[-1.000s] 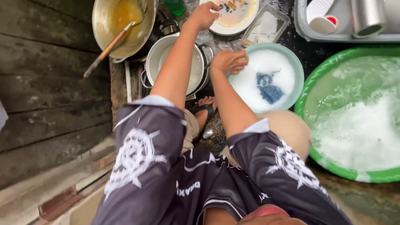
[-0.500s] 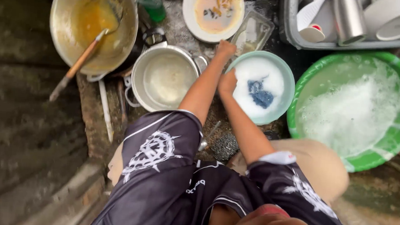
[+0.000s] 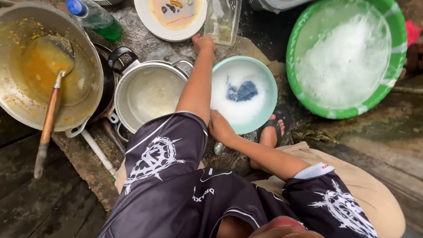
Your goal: The recorder is washing various dishes, bowls, and containers in basins of soapy water.
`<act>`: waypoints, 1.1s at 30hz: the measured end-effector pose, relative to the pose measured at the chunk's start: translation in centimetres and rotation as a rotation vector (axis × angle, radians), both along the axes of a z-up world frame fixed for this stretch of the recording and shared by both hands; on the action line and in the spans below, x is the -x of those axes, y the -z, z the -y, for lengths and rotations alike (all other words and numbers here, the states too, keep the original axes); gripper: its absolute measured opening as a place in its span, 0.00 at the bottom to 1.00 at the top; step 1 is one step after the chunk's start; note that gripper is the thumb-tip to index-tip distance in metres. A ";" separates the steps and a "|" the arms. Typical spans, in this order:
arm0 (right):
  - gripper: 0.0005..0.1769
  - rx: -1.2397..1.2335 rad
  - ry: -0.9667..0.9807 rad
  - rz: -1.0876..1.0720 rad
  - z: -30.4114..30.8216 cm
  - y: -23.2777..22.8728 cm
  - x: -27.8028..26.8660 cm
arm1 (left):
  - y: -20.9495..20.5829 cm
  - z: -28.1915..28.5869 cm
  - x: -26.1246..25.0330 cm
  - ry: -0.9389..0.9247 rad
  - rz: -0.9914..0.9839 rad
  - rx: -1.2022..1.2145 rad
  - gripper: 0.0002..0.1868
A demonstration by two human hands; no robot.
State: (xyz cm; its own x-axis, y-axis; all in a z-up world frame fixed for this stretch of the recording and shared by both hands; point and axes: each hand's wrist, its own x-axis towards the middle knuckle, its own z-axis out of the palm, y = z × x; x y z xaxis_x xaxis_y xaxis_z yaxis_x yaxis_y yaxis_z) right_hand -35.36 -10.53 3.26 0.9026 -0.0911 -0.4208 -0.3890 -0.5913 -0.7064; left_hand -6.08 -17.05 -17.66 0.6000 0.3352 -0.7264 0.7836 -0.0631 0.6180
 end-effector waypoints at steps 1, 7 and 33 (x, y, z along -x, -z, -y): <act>0.28 0.010 -0.035 -0.024 -0.4 0.0 0.8 | -0.7 -0.1 0.1 -0.063 -0.003 0.049 0.28; 0.35 -0.009 -0.267 -0.217 0.1 -1.0 2.5 | 3.1 0.8 0.6 -0.091 0.082 0.179 0.21; 0.53 0.214 1.854 0.039 34.7 7.1 12.0 | -15.4 8.2 -2.4 0.608 0.329 0.172 0.55</act>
State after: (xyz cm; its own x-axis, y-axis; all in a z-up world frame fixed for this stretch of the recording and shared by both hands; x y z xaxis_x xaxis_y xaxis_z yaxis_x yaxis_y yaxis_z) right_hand -47.35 -45.25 -3.85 -0.3877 -0.8859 -0.2548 -0.5467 0.4436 -0.7102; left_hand -3.64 -25.27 -2.23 0.8415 -0.2319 -0.4880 0.4114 -0.3105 0.8569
